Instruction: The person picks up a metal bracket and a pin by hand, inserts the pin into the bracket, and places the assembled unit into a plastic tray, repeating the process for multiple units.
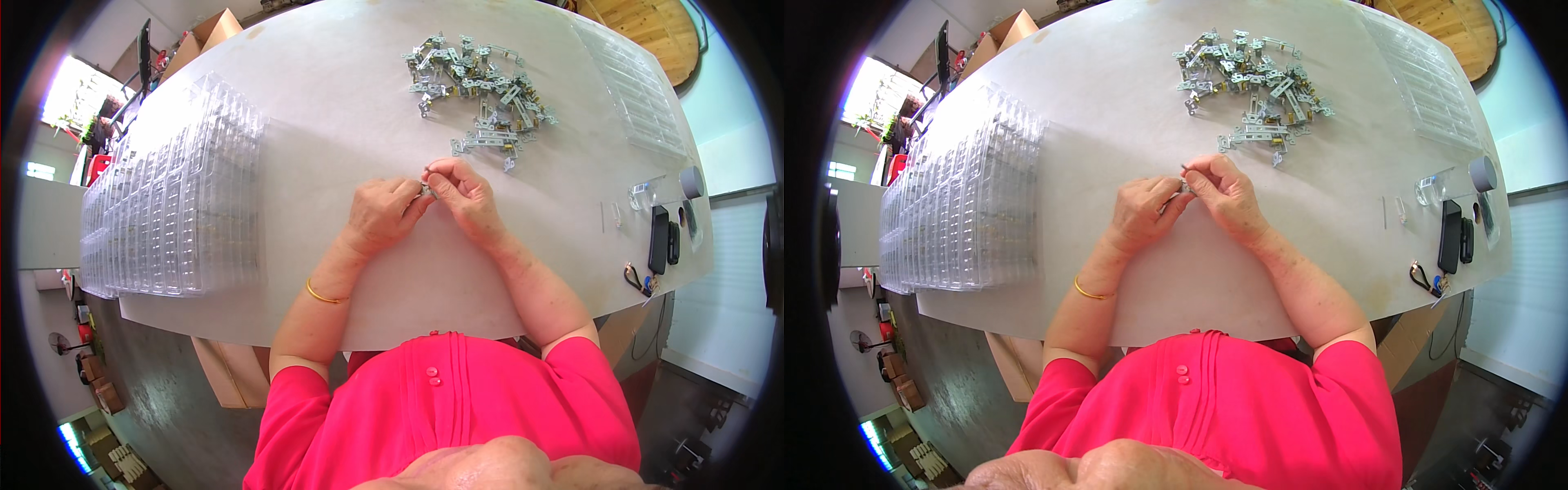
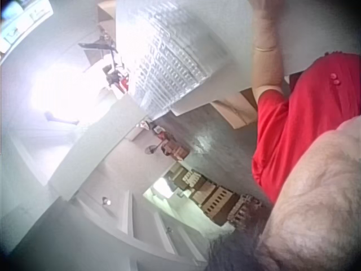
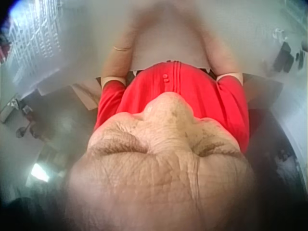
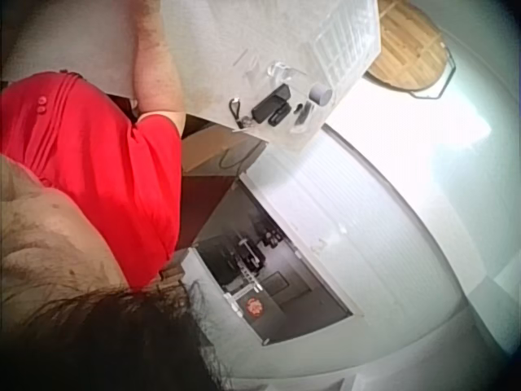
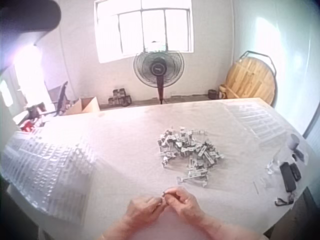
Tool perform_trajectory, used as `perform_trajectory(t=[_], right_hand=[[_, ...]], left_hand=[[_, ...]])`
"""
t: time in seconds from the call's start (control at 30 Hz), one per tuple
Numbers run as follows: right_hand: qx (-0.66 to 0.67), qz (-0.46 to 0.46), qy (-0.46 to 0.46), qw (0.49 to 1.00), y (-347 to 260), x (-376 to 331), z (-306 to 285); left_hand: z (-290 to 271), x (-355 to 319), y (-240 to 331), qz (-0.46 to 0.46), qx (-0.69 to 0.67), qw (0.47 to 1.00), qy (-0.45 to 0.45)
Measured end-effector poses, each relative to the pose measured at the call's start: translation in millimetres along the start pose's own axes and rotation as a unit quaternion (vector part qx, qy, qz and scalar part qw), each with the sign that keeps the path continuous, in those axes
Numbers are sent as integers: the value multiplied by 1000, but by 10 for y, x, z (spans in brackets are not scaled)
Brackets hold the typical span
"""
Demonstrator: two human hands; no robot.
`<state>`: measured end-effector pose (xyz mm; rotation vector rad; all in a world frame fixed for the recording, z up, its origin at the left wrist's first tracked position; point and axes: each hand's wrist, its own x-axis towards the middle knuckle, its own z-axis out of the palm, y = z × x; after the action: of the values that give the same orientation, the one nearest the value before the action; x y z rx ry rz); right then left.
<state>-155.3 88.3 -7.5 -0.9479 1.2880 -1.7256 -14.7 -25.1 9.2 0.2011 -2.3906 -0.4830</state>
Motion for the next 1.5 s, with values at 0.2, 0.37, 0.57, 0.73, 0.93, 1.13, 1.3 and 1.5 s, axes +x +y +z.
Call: perform_trajectory(t=[0.2,0.37,0.57,0.73,0.93,1.13,1.3,1.5], right_hand=[[25,-73,38,996,40,51,21],[8,4,14,1000,14,18,13],[25,4,70,997,-5,33,16],[50,-25,90,994,-12,61,22],[82,-23,74,994,16,75,-59],[-36,-140,130,981,83,108,25],[-83,-20,92,992,-50,-18,41],[-180,-71,90,977,-48,-1,101]], left_hand=[[39,-6,13,-48,53,997,40],[38,12,-8,-40,60,996,62],[-1,46,26,-67,-13,995,76],[-52,49,-55,-76,-50,992,84],[-67,8,-21,-177,-182,967,16],[3,-54,-50,-316,-343,885,0],[25,-21,-49,-297,-227,924,76],[111,-46,-59,-207,-143,964,91]])
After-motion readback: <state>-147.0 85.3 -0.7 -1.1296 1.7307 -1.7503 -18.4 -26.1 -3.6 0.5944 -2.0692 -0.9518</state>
